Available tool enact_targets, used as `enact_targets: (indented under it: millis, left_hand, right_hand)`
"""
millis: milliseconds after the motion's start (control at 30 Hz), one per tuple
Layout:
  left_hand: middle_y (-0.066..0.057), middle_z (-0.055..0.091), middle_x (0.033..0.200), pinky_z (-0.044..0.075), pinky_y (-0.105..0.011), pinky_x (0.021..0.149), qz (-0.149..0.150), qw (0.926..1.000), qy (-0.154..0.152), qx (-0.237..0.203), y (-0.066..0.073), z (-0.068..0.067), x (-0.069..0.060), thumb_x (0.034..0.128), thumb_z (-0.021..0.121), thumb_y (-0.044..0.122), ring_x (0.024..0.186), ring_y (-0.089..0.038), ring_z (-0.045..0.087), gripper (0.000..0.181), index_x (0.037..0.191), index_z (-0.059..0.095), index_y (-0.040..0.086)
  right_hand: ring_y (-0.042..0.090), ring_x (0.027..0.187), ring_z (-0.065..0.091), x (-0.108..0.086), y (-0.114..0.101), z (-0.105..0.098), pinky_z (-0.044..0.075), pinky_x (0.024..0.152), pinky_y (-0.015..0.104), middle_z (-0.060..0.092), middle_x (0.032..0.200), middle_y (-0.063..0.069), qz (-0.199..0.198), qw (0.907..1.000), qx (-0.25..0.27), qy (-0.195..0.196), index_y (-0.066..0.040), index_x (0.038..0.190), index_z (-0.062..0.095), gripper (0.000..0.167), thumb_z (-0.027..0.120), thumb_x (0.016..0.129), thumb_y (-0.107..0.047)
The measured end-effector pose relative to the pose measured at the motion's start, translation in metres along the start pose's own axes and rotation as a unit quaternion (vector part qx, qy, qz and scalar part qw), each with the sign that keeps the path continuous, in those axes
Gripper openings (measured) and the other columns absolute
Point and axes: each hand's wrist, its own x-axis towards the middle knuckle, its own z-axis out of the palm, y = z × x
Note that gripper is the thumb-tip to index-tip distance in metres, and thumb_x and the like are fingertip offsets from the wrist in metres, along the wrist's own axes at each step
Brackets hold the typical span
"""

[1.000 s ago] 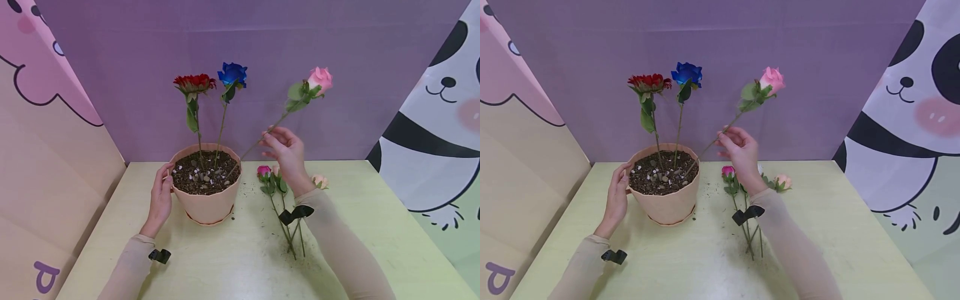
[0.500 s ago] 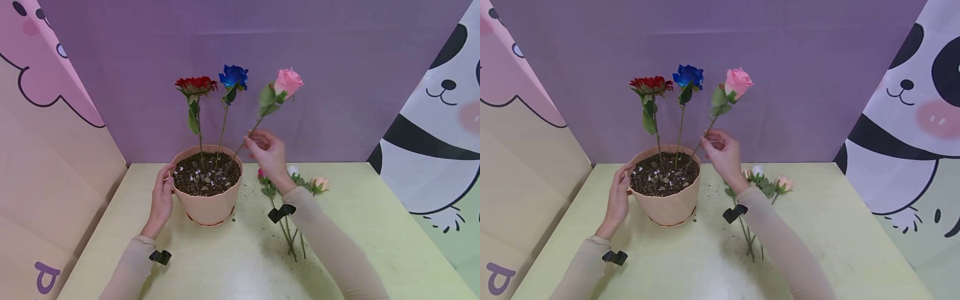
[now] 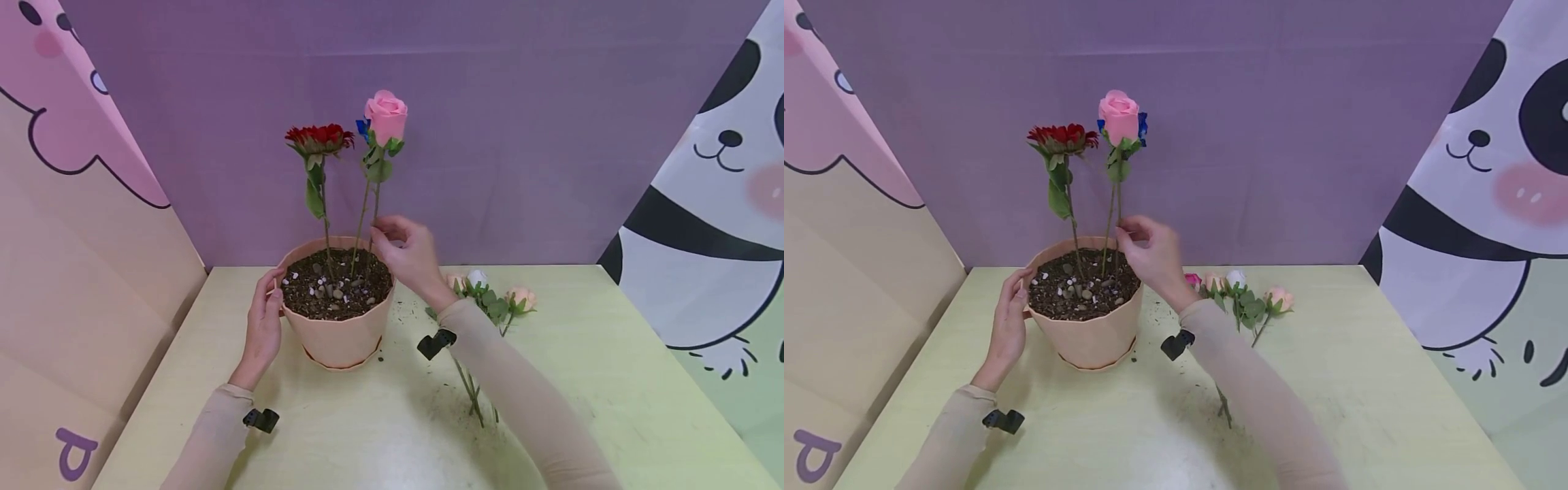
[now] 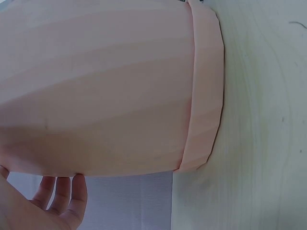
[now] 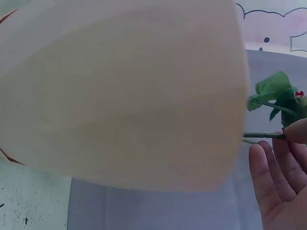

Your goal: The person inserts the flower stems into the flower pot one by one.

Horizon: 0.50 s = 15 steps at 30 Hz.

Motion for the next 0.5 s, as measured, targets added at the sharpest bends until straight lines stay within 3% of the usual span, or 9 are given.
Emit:
enact_targets:
  millis: [133, 333, 500]
  left_hand:
    - [-0.020, 0.043, 0.161, 0.047, -0.051, 0.098, 0.004, 1.0000, 0.001, -0.004, 0.000, 0.000, 0.000, 0.1161, 0.029, 0.028, 0.139, -0.040, 0.048, 0.048, 0.159, 0.040, 0.011]
    - [-0.020, 0.043, 0.161, 0.047, -0.050, 0.098, 0.005, 0.9999, 0.000, -0.010, 0.000, 0.000, 0.001, 0.1162, 0.030, 0.029, 0.138, -0.039, 0.049, 0.048, 0.159, 0.041, 0.010]
    - [-0.021, 0.042, 0.161, 0.047, -0.051, 0.098, 0.000, 1.0000, 0.001, -0.007, 0.000, -0.001, 0.000, 0.1159, 0.031, 0.028, 0.139, -0.040, 0.047, 0.048, 0.159, 0.041, 0.011]
  right_hand:
    - [0.030, 0.089, 0.077, 0.000, 0.002, 0.008, 0.062, 0.074, 0.033, 0.080, 0.103, 0.018, -0.013, 0.9993, -0.035, -0.006, 0.000, 0.113, 0.078, 0.020, 0.070, 0.102, -0.014]
    - [0.026, 0.080, 0.075, 0.001, 0.008, 0.014, 0.059, 0.070, 0.029, 0.081, 0.094, 0.014, -0.010, 0.9973, -0.073, 0.009, -0.001, 0.111, 0.079, 0.020, 0.070, 0.102, -0.016]
    - [0.022, 0.074, 0.075, 0.002, 0.017, 0.017, 0.058, 0.066, 0.028, 0.081, 0.091, 0.012, -0.006, 0.9953, -0.096, -0.006, -0.001, 0.110, 0.078, 0.020, 0.067, 0.103, -0.015]
